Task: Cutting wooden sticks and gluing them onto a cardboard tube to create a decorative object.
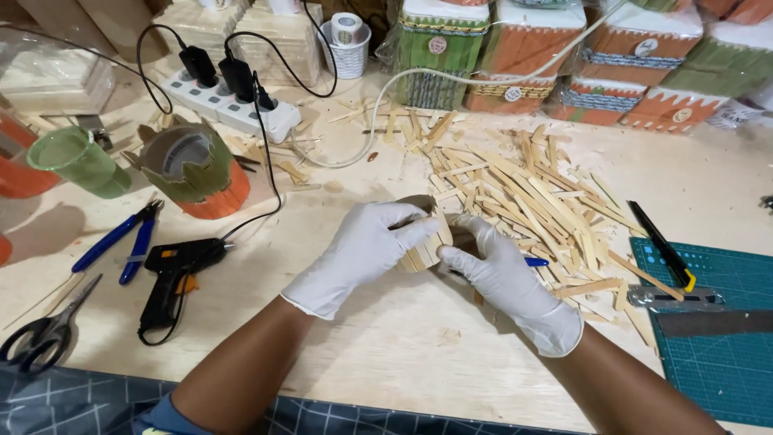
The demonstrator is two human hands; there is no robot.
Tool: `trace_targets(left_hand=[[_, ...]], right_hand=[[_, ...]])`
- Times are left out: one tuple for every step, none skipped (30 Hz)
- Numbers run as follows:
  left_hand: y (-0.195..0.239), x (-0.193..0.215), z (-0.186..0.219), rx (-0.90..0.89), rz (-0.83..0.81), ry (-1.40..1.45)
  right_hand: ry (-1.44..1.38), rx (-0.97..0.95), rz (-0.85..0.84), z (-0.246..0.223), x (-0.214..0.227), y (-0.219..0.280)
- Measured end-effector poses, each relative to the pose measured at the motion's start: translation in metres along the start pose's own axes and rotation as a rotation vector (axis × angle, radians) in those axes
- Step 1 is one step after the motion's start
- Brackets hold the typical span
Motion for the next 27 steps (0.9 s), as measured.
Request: trace_targets(left_hand=[[0.001, 0.002, 0.006, -0.014, -0.022, -0.022], [0.003, 0.007, 0.009, -0.013, -0.023, -0.020], [0.004, 0.010, 0.011, 0.006, -0.062, -0.065], [0.005, 0.012, 0.013, 0.023, -0.101, -0.109], [0.005, 0.015, 0.017, 0.022, -0.102, -0.106], [0.005, 0.012, 0.021, 0.011, -0.215, -0.268], [0.006, 0.009, 0.023, -0.002, -0.328, -0.431], [0.007, 0.009, 0.022, -0.004, -0.331, -0.429], [0.009, 0.006, 0.025, -0.107, -0.367, -0.559], [0.012, 0.002, 0.026, -0.213, -0.406, -0.689], [0.011, 0.003, 0.026, -0.215, -0.412, -0.687], [0.010, 0.004, 0.026, -0.248, -0.399, -0.674], [0.009, 0.005, 0.026, -0.280, -0.386, -0.662], [0.007, 0.005, 0.025, -0.279, -0.392, -0.658], [0.004, 0.007, 0.025, -0.271, -0.346, -0.643], [0.001, 0.010, 0.026, -0.264, -0.298, -0.631], [0.000, 0.009, 0.020, -0.263, -0.302, -0.631], [-0.001, 0.011, 0.017, -0.305, -0.249, -0.694], [-0.001, 0.012, 0.013, -0.348, -0.197, -0.755], [-0.001, 0.009, 0.012, -0.347, -0.200, -0.754], [0.001, 0.006, 0.013, -0.396, -0.177, -0.800], [0.003, 0.003, 0.014, -0.443, -0.153, -0.844], [0.006, 0.001, 0.012, -0.439, -0.156, -0.843], [0.009, -0.001, 0.012, -0.483, -0.120, -0.921], [0.012, -0.003, 0.012, -0.527, -0.083, -0.998], [0.014, -0.006, 0.009, -0.530, -0.084, -0.997], [0.019, -0.009, 0.010, -0.611, -0.024, -1.061]], right_hand=[[0.049, 0.022, -0.012, -0.002, -0.002, 0.001], [0.051, 0.021, -0.012, 0.000, -0.001, 0.001], [0.083, 0.038, 0.001, 0.001, 0.000, 0.001], [0.117, 0.057, 0.014, 0.001, 0.002, 0.001], [0.119, 0.056, 0.014, 0.004, 0.001, -0.001], [0.136, 0.085, 0.028, 0.006, 0.000, -0.001], [0.152, 0.114, 0.041, 0.007, -0.001, -0.002], [0.154, 0.113, 0.043, 0.000, 0.002, 0.000], [0.187, 0.100, 0.066, -0.007, 0.006, 0.001], [0.219, 0.085, 0.090, -0.014, 0.011, 0.004], [0.219, 0.081, 0.095, -0.015, 0.018, 0.001], [0.265, 0.110, 0.124, -0.017, 0.027, 0.000], [0.312, 0.140, 0.153, -0.019, 0.035, -0.002], [0.312, 0.133, 0.154, -0.027, 0.045, 0.001], [0.409, 0.100, 0.093, -0.033, 0.052, 0.003], [0.504, 0.070, 0.033, -0.040, 0.059, 0.004], [0.502, 0.067, 0.033, -0.046, 0.068, 0.007], [0.643, 0.022, -0.060, -0.049, 0.073, 0.010], [0.783, -0.024, -0.155, -0.050, 0.079, 0.014], [0.781, -0.027, -0.155, -0.029, 0.080, 0.007], [0.985, 0.151, -0.142, -0.015, 0.078, 0.001], [1.184, 0.335, -0.130, 0.000, 0.075, -0.004], [1.182, 0.332, -0.133, 0.007, 0.074, -0.006], [1.170, 0.382, -0.129, 0.011, 0.073, -0.008], [1.158, 0.432, -0.123, 0.014, 0.071, -0.010], [1.159, 0.430, -0.120, 0.020, 0.073, -0.012], [1.171, 0.374, -0.112, 0.027, 0.077, -0.015]])
Point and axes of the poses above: each hand's wrist, its own y-axis away from the middle knuckle, its own x-axis out of the back of the hand, z = x × y, the point moved 5 cm from there along -y, towards the middle knuckle, and after that the axes turned 11 degrees about y, right-handed, at the moved point
